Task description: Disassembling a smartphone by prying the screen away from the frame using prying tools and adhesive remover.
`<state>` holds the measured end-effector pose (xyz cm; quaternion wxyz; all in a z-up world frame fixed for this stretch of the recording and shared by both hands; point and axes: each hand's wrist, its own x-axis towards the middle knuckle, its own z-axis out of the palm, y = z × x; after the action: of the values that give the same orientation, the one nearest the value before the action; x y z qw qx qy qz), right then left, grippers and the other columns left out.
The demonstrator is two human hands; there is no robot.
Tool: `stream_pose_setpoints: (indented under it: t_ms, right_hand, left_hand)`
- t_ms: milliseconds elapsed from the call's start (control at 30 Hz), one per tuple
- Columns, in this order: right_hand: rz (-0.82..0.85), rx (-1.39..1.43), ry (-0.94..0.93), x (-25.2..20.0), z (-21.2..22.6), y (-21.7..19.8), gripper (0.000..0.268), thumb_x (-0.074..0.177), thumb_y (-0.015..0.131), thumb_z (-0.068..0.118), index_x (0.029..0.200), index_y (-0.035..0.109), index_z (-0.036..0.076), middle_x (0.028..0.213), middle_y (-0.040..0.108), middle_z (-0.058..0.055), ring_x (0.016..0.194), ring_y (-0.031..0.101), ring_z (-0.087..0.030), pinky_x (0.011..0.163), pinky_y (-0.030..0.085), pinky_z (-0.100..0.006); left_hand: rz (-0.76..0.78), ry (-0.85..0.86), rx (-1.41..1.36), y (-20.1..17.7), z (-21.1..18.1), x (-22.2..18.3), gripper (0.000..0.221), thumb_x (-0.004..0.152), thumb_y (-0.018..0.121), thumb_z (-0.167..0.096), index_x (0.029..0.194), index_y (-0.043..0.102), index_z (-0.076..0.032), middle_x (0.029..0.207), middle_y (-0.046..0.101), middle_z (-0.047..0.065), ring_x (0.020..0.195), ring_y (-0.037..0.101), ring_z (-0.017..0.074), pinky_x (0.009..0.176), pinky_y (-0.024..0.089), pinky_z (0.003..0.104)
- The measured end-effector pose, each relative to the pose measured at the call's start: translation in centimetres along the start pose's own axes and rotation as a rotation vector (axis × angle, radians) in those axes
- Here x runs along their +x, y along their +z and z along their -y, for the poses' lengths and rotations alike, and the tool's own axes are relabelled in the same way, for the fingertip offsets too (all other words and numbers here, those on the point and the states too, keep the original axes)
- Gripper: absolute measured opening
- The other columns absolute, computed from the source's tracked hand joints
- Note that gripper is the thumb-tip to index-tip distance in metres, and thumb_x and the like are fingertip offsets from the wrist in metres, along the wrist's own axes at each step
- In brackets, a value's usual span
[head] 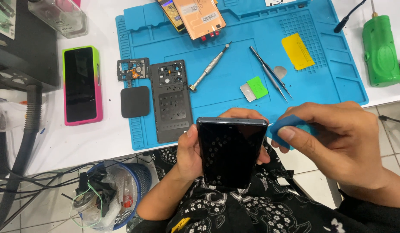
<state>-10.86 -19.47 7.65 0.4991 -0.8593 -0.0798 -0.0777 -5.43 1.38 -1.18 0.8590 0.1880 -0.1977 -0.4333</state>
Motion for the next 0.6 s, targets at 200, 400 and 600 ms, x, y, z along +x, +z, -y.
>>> stream_pose_setpoints:
  t_ms: [200, 400, 600]
  right_hand:
    - [0.041, -0.123, -0.127, 0.1, -1.5, 0.1, 0.023, 0.098, 0.054, 0.017, 0.088, 0.067, 0.001, 0.065, 0.071, -0.003, 0.054, 0.066, -0.010, 0.053, 0.051, -0.019]
    - [0.036, -0.270, -0.281, 0.1, -3.2, -0.2, 0.016, 0.101, 0.053, 0.014, 0.095, 0.058, 0.000, 0.077, 0.067, -0.005, 0.062, 0.062, -0.020, 0.057, 0.042, -0.027]
    - [0.015, -0.110, -0.490, 1.7, -2.2, 0.6, 0.018, 0.090, 0.058, 0.003, 0.081, 0.059, -0.012, 0.064, 0.057, -0.018, 0.053, 0.055, -0.029, 0.053, 0.045, -0.035]
  left_hand:
    - [-0.037, -0.010, 0.013, 0.7, -0.3, -0.1, 0.096, 0.091, 0.056, -0.064, 0.150, 0.041, 0.009, 0.122, 0.063, 0.025, 0.108, 0.071, 0.0350, 0.100, 0.057, 0.042]
    - [-0.058, -0.018, 0.250, 1.1, -1.1, -0.4, 0.094, 0.094, 0.043, -0.070, 0.148, 0.045, 0.007, 0.113, 0.068, 0.026, 0.108, 0.069, 0.0314, 0.103, 0.055, 0.044]
    - [-0.037, -0.088, 0.356, 0.3, -0.9, -0.5, 0.095, 0.095, 0.038, -0.075, 0.148, 0.047, 0.004, 0.117, 0.069, 0.026, 0.113, 0.067, 0.0316, 0.100, 0.054, 0.043]
